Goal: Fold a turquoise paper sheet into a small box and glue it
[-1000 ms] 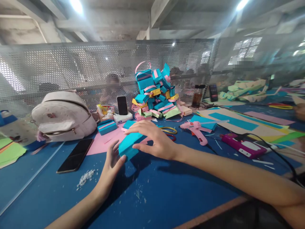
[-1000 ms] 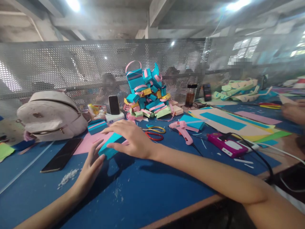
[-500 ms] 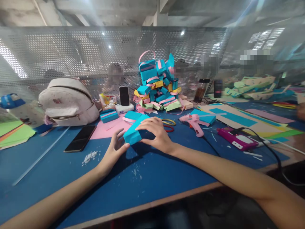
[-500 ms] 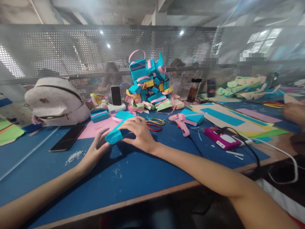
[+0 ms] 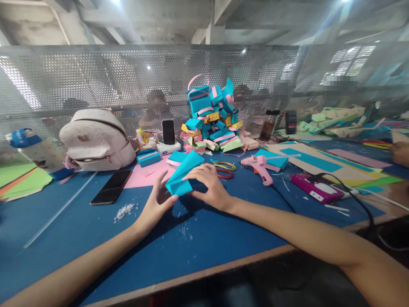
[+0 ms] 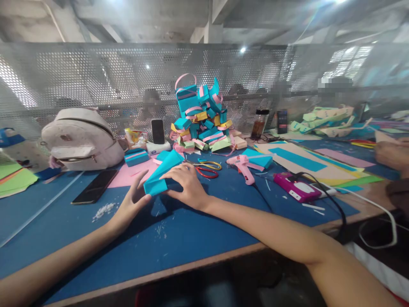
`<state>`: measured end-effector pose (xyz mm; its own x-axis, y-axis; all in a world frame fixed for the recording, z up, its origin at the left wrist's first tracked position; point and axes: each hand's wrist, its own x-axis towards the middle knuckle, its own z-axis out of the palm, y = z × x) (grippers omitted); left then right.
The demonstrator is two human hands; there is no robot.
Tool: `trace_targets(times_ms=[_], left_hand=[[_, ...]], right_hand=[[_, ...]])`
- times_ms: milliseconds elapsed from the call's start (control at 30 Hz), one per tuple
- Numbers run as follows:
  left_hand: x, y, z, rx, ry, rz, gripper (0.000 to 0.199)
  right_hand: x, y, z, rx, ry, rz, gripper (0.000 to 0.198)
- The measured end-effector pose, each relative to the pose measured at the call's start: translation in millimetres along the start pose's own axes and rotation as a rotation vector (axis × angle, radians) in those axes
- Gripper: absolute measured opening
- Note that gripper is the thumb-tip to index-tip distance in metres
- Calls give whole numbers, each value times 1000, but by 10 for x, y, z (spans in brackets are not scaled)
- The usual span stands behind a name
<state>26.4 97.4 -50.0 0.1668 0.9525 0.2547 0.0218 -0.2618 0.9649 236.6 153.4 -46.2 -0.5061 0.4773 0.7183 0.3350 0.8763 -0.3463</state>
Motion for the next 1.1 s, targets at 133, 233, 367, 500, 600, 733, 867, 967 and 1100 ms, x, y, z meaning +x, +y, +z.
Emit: trace_targets(times_ms=[133, 233, 367, 500, 600, 733, 867, 967, 1100], left_hand=[[14, -68, -31, 79, -26, 68, 82], [22, -59, -30, 223, 63, 66, 72], [16, -2, -15, 199, 135, 29, 57], [28, -42, -52, 74, 207, -24, 43], [68, -102, -95, -96, 256, -60, 43], [122, -118, -122, -257, 267, -82, 46], [133, -92, -126, -283, 248, -74, 49], [122, -64, -116, -279, 224, -62, 55], [84, -6, -86, -224, 183, 14, 59]], right_hand=[[35, 47, -25, 121, 117, 89, 26], [55, 85, -19, 345, 179, 217, 30], [68, 124, 14, 596, 188, 334, 30], [68, 185, 46, 618, 197, 332, 34], [70, 225, 58, 602, 194, 330, 39], [70, 243, 67, 615, 143, 408, 45], [57, 280, 96, 682, 88, 500, 46], [46, 351, 129, 781, 99, 560, 43], [29, 457, 170, 934, 76, 706, 40]])
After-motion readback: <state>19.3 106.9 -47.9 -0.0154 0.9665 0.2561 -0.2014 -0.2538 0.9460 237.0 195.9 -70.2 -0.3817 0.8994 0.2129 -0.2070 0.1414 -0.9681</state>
